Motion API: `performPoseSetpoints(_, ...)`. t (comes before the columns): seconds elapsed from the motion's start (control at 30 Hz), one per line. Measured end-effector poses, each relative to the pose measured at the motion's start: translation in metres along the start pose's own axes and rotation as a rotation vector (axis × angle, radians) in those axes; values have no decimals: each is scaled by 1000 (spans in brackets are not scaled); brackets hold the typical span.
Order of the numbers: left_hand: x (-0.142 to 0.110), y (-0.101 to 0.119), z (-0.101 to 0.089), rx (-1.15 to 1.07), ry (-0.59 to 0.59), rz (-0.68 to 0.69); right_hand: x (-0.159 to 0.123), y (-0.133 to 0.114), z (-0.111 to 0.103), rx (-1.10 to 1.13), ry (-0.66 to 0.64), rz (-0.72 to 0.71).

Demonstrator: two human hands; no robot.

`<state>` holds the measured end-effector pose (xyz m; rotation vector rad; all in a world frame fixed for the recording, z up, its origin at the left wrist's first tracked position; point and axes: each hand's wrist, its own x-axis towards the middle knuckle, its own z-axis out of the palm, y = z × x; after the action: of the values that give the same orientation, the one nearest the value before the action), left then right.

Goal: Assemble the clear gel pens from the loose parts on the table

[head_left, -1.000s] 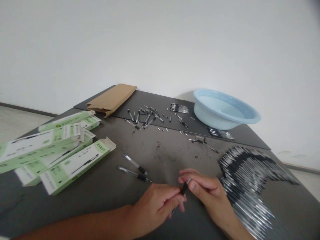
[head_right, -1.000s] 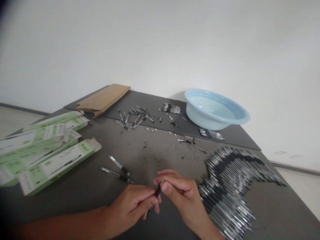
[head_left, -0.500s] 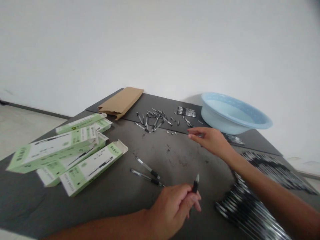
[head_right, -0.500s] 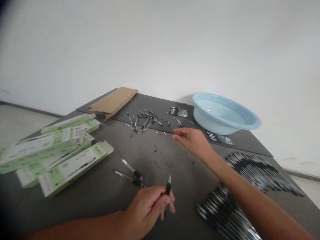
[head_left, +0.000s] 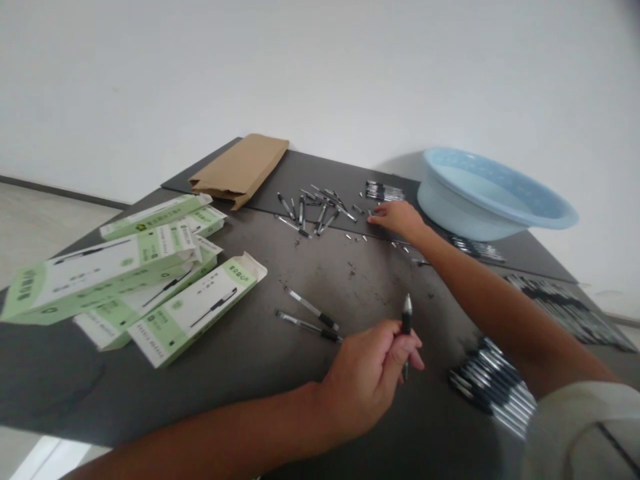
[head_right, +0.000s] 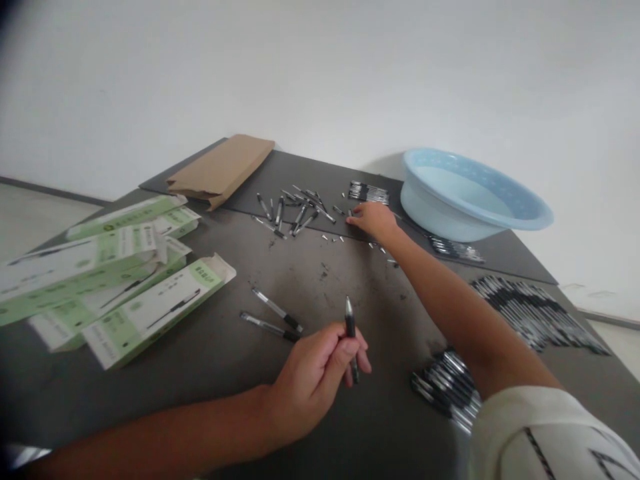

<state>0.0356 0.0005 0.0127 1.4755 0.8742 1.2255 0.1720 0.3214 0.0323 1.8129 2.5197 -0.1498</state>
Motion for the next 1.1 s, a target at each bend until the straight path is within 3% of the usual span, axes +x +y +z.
performPoseSetpoints(0.47,-2,-5,0,93,-49,81,16,-4,-6,16,-70,-84)
performPoseSetpoints(0.77,1,-10,1,122,-70,95,4,-15,-11,122,61,-65)
performPoseSetpoints(0.87,-1,-7,0,119,-44,89,-20,-17,-23,202,144,-62)
performPoseSetpoints(0.93,-3,-5,0,116,-14,73,-52,-13,-34,276,174,-74)
performPoseSetpoints(1.1,-6,2,-1,168,-4,70,-175,4,-64,517,80,-206)
